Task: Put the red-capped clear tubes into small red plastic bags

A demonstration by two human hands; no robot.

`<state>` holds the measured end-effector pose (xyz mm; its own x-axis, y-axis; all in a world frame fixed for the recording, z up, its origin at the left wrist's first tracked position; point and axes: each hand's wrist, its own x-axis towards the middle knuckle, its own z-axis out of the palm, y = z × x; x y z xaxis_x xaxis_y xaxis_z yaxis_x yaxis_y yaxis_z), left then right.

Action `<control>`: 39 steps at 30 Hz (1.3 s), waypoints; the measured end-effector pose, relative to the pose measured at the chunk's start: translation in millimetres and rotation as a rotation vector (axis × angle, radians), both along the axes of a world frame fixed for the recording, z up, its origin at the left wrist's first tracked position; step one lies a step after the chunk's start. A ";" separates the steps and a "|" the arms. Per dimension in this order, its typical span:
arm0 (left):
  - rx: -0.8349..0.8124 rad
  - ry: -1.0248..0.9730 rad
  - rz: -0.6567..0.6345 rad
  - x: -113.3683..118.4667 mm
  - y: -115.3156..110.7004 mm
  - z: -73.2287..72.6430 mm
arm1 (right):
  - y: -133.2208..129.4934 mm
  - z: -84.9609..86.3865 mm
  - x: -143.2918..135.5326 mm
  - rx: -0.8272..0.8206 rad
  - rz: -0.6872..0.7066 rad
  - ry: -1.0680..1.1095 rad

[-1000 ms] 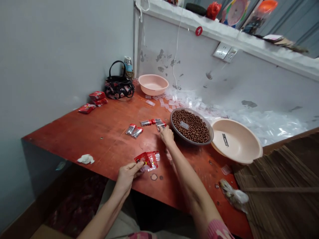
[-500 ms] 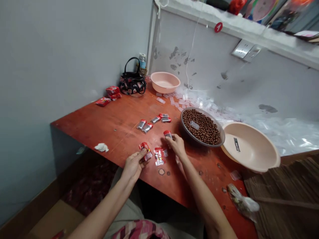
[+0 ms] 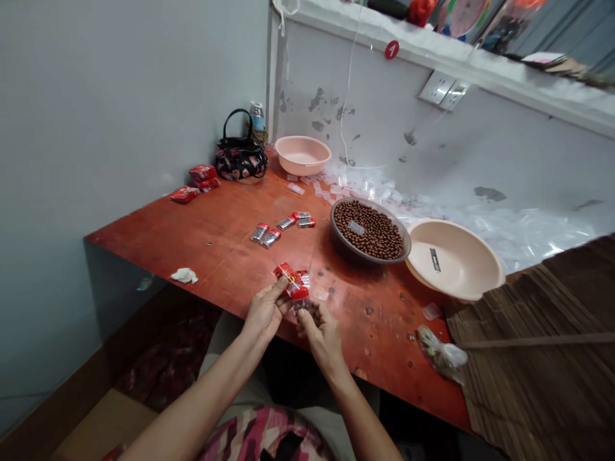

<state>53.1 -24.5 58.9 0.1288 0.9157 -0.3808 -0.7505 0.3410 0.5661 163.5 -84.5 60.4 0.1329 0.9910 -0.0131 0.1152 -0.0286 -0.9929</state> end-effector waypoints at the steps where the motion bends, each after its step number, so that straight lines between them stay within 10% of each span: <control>1: 0.024 0.004 -0.020 2.5 -1.6 1.2 | -0.3 -0.4 1.2 0.002 -0.007 0.016; 15: 0.093 0.143 -0.292 16.8 -7.4 6.9 | -3.9 -10.4 15.4 0.084 -0.135 0.017; 20: 0.189 0.202 -0.431 13.7 -5.9 9.5 | -0.3 -14.0 18.4 -0.029 -0.039 0.317; 39: 0.205 0.345 -0.435 19.4 -13.8 7.5 | 0.0 -15.7 22.0 0.016 -0.104 0.272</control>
